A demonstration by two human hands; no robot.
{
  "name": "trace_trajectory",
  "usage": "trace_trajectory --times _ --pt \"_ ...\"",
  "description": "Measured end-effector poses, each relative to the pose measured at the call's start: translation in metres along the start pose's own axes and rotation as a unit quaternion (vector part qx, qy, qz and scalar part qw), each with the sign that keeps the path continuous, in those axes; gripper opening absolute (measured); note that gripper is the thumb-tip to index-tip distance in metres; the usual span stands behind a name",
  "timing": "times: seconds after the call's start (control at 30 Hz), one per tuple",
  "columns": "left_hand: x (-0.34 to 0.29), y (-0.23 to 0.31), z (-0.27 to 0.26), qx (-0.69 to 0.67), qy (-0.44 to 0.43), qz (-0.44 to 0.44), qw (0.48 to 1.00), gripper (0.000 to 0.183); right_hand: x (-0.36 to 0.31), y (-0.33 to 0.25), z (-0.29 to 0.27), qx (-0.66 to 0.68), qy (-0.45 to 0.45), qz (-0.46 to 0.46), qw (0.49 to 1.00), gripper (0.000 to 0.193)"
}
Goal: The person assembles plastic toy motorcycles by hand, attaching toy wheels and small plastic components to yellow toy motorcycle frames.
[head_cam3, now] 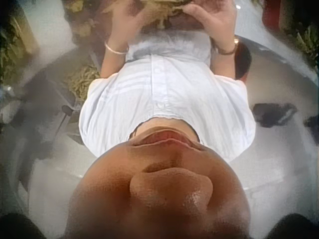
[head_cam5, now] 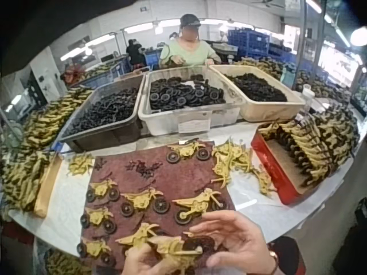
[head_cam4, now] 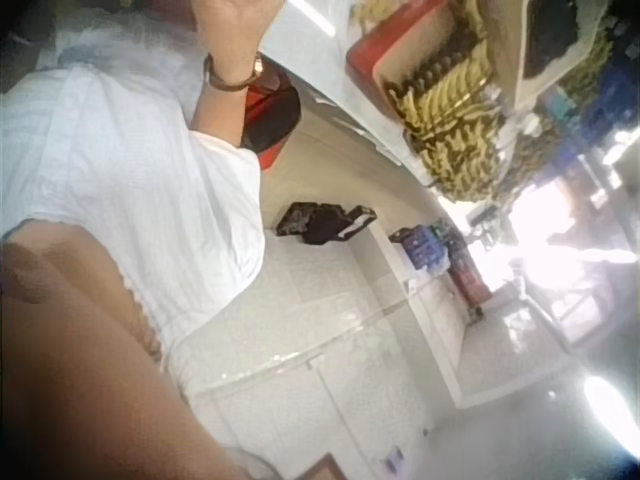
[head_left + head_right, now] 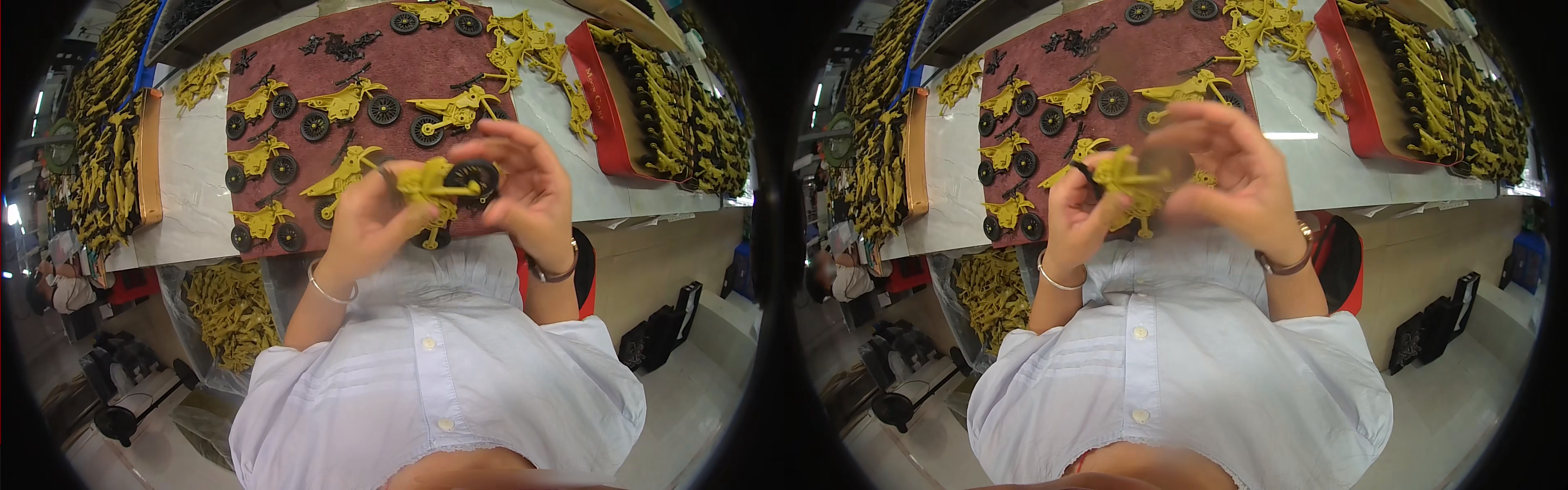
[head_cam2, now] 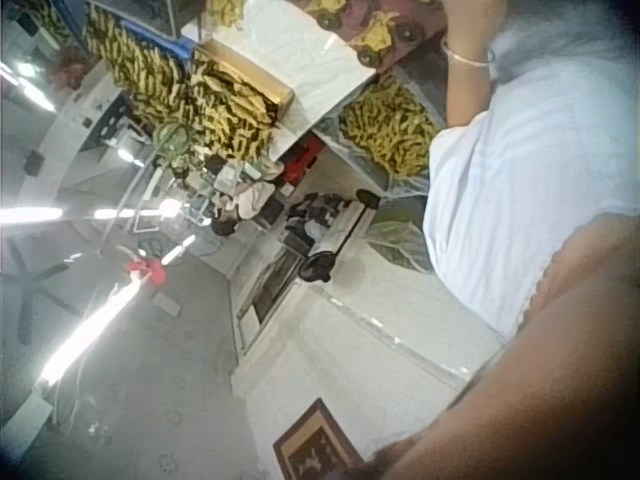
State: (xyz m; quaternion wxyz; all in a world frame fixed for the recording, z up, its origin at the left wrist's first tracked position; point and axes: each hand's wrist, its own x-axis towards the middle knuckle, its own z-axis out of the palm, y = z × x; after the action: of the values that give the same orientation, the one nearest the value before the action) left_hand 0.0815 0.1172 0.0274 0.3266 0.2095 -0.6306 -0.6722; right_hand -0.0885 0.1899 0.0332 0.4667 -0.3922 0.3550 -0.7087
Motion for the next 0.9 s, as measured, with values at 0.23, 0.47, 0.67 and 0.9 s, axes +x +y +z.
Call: trace_trajectory --times 0.23,0.47,0.67,0.9 --pt "0.01 -0.008 -0.027 -0.252 0.089 -0.075 0.961 0.034 0.027 0.024 -0.057 -0.585 0.143 -0.011 0.798 0.035" --pt "0.05 0.024 -0.044 0.031 0.058 -0.004 0.998 0.032 0.026 0.031 -0.07 -0.54 0.116 0.021 0.833 0.035" --pt "0.116 0.018 -0.053 0.194 -0.028 0.037 0.98 0.037 0.018 0.028 -0.062 -0.347 0.133 -0.02 0.928 0.038" --pt "0.134 -0.002 -0.026 0.254 -0.201 0.046 0.945 0.042 0.011 0.02 -0.062 -0.289 0.123 -0.016 0.949 0.039"
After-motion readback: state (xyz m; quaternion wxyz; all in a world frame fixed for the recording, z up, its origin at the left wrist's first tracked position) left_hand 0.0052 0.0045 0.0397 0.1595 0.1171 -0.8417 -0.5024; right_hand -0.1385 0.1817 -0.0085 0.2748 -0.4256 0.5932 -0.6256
